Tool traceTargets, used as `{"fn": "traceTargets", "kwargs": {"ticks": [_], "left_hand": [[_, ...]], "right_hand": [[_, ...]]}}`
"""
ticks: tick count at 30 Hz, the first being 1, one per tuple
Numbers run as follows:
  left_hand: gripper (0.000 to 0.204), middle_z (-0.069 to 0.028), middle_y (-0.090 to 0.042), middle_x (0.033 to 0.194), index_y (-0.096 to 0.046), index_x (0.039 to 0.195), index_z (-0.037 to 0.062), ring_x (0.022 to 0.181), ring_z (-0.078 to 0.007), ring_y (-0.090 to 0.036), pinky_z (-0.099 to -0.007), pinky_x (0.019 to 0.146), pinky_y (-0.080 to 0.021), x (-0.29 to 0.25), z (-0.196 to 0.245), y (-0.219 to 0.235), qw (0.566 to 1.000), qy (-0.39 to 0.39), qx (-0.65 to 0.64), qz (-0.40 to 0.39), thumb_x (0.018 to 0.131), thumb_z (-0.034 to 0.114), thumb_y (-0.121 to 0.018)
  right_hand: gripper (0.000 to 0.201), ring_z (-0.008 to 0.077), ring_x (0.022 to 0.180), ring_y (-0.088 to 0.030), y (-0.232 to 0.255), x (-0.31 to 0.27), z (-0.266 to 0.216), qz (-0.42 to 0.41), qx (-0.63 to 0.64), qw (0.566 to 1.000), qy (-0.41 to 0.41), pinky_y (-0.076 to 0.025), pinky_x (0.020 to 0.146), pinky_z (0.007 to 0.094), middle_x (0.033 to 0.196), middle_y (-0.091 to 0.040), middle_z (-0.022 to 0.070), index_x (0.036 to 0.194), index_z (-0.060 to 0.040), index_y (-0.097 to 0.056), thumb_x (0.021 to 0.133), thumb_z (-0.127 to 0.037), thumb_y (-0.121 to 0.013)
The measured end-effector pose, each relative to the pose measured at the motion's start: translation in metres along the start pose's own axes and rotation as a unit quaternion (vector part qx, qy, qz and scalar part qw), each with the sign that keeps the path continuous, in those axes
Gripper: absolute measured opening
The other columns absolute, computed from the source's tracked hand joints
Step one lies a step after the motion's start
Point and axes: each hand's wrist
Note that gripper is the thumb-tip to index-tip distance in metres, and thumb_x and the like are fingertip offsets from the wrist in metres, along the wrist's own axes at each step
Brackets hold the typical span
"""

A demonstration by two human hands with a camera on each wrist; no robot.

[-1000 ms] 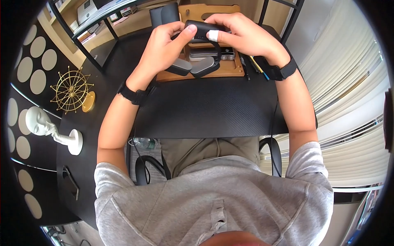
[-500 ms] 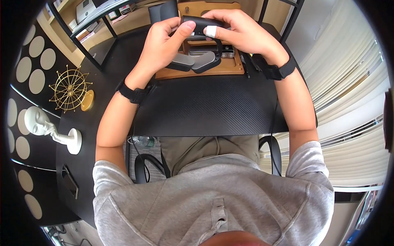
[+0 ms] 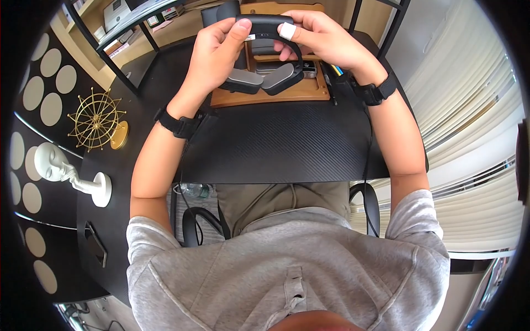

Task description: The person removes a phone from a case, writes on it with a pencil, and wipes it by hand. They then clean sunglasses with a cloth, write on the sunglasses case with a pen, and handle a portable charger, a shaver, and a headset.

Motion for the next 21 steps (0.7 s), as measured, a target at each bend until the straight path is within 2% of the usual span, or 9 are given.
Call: {"fn": "traceTargets", "kwargs": {"ticks": [2, 8, 11, 14, 17, 20, 21], "left_hand": [[0.043, 0.0092, -0.047, 0.067, -0.064, 0.099, 0.0011, 0.059, 0.0002, -0.036, -0.0210, 0.051, -0.028, 0.000, 0.000, -0.001, 0.999, -0.003, -0.036, -0.001, 0.106, 0.044, -0.060], [0.041, 0.0100, -0.046, 0.067, -0.063, 0.101, 0.0020, 0.058, 0.0010, -0.035, -0.0204, 0.050, -0.026, 0.000, 0.001, 0.000, 0.999, -0.005, -0.040, -0.017, 0.107, 0.042, -0.059], [0.040, 0.0090, -0.048, 0.069, -0.062, 0.101, 0.0026, 0.057, 0.0006, -0.035, -0.0200, 0.050, -0.027, 0.001, 0.003, 0.002, 0.997, 0.024, -0.063, -0.039, 0.108, 0.041, -0.058], [0.038, 0.0072, -0.051, 0.073, -0.063, 0.103, 0.0026, 0.060, -0.0006, -0.040, -0.0196, 0.052, -0.032, 0.002, 0.011, 0.001, 0.992, 0.086, -0.078, -0.040, 0.108, 0.040, -0.057], [0.039, 0.0044, -0.056, 0.077, -0.063, 0.109, 0.0004, 0.067, -0.0027, -0.048, -0.0206, 0.059, -0.041, 0.007, 0.002, 0.005, 0.997, 0.045, 0.012, -0.066, 0.107, 0.039, -0.059], [0.034, 0.0023, -0.057, 0.080, -0.060, 0.102, 0.0071, 0.075, -0.0063, -0.053, -0.0228, 0.071, -0.043, 0.008, -0.002, 0.004, 0.997, 0.020, 0.040, -0.068, 0.110, 0.039, -0.052], [0.032, -0.0008, -0.066, 0.089, -0.064, 0.109, 0.0043, 0.086, -0.0091, -0.061, -0.0254, 0.084, -0.048, 0.012, -0.010, 0.014, 0.995, 0.031, 0.030, -0.089, 0.109, 0.035, -0.055]], "right_hand": [[0.032, 0.0076, 0.078, -0.070, -0.002, 0.002, 0.005, 0.004, 0.005, 1.000, 0.018, -0.056, 0.070, 0.0234, 0.091, -0.070, 0.0017, 0.123, -0.0026, -0.064, 0.108, -0.030, -0.059], [0.031, 0.0079, 0.074, -0.064, -0.004, 0.001, -0.004, 0.009, -0.050, 0.998, 0.033, -0.053, 0.070, 0.0226, 0.090, -0.066, 0.0017, 0.122, -0.0007, -0.063, 0.109, -0.028, -0.056], [0.033, 0.0076, 0.073, -0.063, -0.001, 0.002, -0.004, -0.003, -0.048, 0.999, -0.017, -0.053, 0.070, 0.0224, 0.089, -0.065, 0.0013, 0.126, -0.0004, -0.062, 0.109, -0.028, -0.056], [0.033, 0.0075, 0.072, -0.061, 0.003, 0.002, 0.001, -0.001, -0.040, 0.999, -0.022, -0.053, 0.072, 0.0227, 0.089, -0.065, 0.0008, 0.127, -0.0009, -0.062, 0.109, -0.028, -0.057], [0.027, 0.0044, 0.062, -0.054, 0.004, 0.005, 0.014, 0.042, -0.046, 0.995, 0.079, -0.047, 0.059, 0.0204, 0.087, -0.063, -0.0005, 0.119, -0.0034, -0.062, 0.107, -0.028, -0.060], [0.036, 0.0068, 0.095, -0.061, 0.012, 0.005, 0.013, 0.047, 0.035, 0.997, 0.040, -0.049, 0.082, 0.0211, 0.110, -0.066, 0.0006, 0.133, -0.0070, -0.055, 0.103, -0.021, -0.068], [0.032, 0.0041, 0.076, -0.054, 0.006, 0.018, 0.025, 0.077, 0.056, 0.980, 0.176, -0.045, 0.067, 0.0201, 0.097, -0.064, -0.0024, 0.130, -0.0044, -0.056, 0.104, -0.019, -0.066]]}}
Point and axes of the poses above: each hand's wrist, its own x-axis towards the middle knuckle, its own y-axis out of the back of the hand, z = x × y
